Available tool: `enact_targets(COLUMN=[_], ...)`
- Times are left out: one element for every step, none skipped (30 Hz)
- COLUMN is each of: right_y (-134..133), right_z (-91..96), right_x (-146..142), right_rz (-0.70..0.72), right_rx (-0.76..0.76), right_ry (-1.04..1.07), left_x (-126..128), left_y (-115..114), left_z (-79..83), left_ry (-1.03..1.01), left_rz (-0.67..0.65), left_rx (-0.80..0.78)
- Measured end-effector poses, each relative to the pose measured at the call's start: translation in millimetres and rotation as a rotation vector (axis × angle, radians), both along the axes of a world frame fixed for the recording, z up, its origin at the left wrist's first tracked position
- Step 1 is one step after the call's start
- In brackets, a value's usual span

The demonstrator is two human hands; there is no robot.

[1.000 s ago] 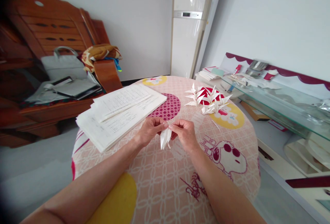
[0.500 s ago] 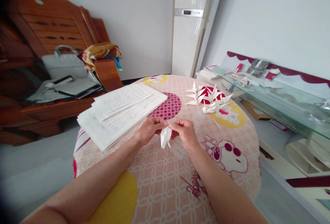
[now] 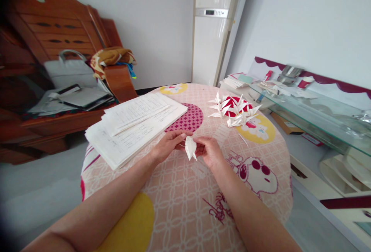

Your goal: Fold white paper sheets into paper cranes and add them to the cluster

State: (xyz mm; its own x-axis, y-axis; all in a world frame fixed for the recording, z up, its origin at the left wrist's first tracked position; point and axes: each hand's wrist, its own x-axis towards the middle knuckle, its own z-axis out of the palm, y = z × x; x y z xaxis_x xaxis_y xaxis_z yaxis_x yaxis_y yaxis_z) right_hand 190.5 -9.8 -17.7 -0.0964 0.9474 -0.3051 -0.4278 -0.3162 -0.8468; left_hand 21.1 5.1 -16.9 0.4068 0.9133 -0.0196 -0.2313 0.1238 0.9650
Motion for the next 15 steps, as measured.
enact_targets(right_y=[1.3, 2.5, 3.5, 4.3, 4.9, 5.3, 5.6, 5.8, 5.9, 6.0, 6.1, 6.2, 6.3, 6.3, 6.2], right_z=[-1.2, -2.1, -2.8, -3.2, -3.6, -3.8, -4.0, -4.1, -4.2, -4.2, -4.0, -3.6, -3.0, -2.3, -1.4], right_x=[0.7, 1.3, 1.8, 2.3, 2.6, 3.0, 3.3, 3.5, 3.6, 3.7, 3.7, 3.5, 3.2, 2.7, 2.1], right_rz=[-0.013, -0.025, -0.034, -0.04, -0.043, -0.041, -0.037, -0.028, -0.021, -0.014, -0.009, -0.006, -0.004, -0.001, 0.002], right_rx=[-0.003, -0.009, -0.019, -0.032, -0.046, -0.059, -0.069, -0.074, -0.076, -0.077, -0.079, -0.081, -0.082, -0.084, -0.085], right_ry=[0.025, 0.046, 0.06, 0.071, 0.078, 0.085, 0.093, 0.102, 0.112, 0.121, 0.128, 0.133, 0.135, 0.135, 0.133], left_x=[-0.4, -0.5, -0.6, -0.6, -0.6, -0.5, -0.6, -0.6, -0.7, -0.6, -0.5, -0.3, 0.2, 0.8, 1.5], left_y=[0.5, 0.9, 1.1, 1.3, 1.5, 1.8, 2.1, 2.7, 3.3, 4.0, 4.7, 5.2, 5.5, 5.6, 5.4], left_z=[0.1, 0.3, 0.5, 0.6, 0.5, 0.2, -0.3, -1.1, -2.0, -2.9, -3.6, -4.2, -4.6, -4.6, -4.4], left_ry=[-0.006, -0.011, -0.016, -0.019, -0.02, -0.02, -0.021, -0.023, -0.023, -0.023, -0.024, -0.026, -0.027, -0.026, -0.024], left_rz=[0.018, 0.036, 0.05, 0.057, 0.051, 0.034, 0.011, -0.013, -0.031, -0.04, -0.042, -0.043, -0.044, -0.046, -0.045], left_rx=[0.03, 0.063, 0.095, 0.126, 0.154, 0.177, 0.195, 0.208, 0.218, 0.226, 0.232, 0.236, 0.24, 0.245, 0.25])
